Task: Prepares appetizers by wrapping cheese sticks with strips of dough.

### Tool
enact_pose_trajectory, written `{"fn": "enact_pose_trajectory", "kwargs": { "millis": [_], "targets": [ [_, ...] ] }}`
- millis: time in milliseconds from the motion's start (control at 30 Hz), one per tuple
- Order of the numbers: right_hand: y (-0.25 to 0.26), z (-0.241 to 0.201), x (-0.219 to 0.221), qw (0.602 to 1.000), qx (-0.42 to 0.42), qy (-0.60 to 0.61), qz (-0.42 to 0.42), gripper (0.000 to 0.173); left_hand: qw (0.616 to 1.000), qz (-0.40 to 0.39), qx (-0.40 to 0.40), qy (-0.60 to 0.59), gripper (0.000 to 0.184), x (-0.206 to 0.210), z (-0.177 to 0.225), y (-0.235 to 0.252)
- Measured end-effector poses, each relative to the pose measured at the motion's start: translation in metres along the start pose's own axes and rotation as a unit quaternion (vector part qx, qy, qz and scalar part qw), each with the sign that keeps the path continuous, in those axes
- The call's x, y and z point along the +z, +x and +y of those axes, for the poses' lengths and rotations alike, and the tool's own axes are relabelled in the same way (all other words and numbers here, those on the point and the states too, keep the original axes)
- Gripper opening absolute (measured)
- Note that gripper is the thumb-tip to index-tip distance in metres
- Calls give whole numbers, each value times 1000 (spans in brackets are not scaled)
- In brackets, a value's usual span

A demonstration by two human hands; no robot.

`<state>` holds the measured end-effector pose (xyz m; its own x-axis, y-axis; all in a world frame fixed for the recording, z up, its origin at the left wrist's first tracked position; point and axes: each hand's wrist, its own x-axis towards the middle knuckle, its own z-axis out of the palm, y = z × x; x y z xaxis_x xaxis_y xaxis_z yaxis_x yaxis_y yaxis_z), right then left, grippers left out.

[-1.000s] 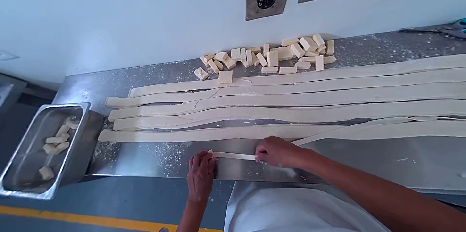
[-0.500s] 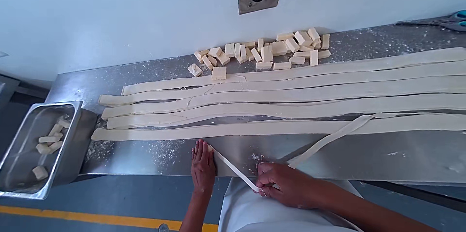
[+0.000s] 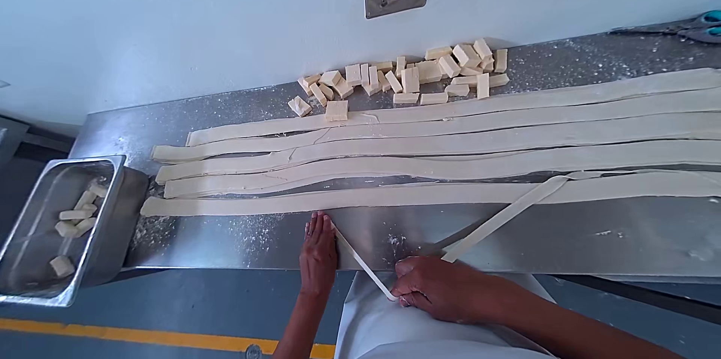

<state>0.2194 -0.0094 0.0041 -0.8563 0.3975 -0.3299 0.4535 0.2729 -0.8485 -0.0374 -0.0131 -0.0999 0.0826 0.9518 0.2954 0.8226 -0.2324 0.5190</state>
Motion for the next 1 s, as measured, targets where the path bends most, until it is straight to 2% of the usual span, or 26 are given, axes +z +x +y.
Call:
{"fn": "enact_pose_trajectory", "kwargs": {
  "millis": [100, 167, 233, 400, 533, 600, 667, 867, 1000],
  "targets": [
    [3, -2, 0, 1000, -12, -7, -1, 29, 999, -42, 6, -18, 29, -7, 9, -2],
    [5, -2, 2, 1000, -21, 0, 3, 29, 999, -29, -7, -34, 28, -11, 3, 0],
    [6, -1, 2, 999, -30, 4, 14, 28, 999, -17, -4, -43, 35, -4, 0, 0],
    [3, 0, 4, 997, -43, 33, 53, 27, 1000, 16, 7, -26, 26, 8, 4, 0],
    [1, 2, 3, 994, -28, 56, 92, 27, 997, -46, 26, -49, 31, -1, 15, -3],
    [3, 2, 5, 993, -24, 67, 99, 28, 998, -44, 13, -53, 29, -5, 12, -1],
    [4, 1, 5, 991, -25, 75, 107, 27, 997, -37, 20, -58, 35, 1, 10, -1],
    [3, 2, 0, 995, -21, 71, 60, 27, 1000, 8, 10, -16, 28, 12, 13, 6],
    [3, 1, -4, 997, -17, 65, 44, 27, 998, -38, 47, -31, 31, 7, 24, -1]
  ]
}}
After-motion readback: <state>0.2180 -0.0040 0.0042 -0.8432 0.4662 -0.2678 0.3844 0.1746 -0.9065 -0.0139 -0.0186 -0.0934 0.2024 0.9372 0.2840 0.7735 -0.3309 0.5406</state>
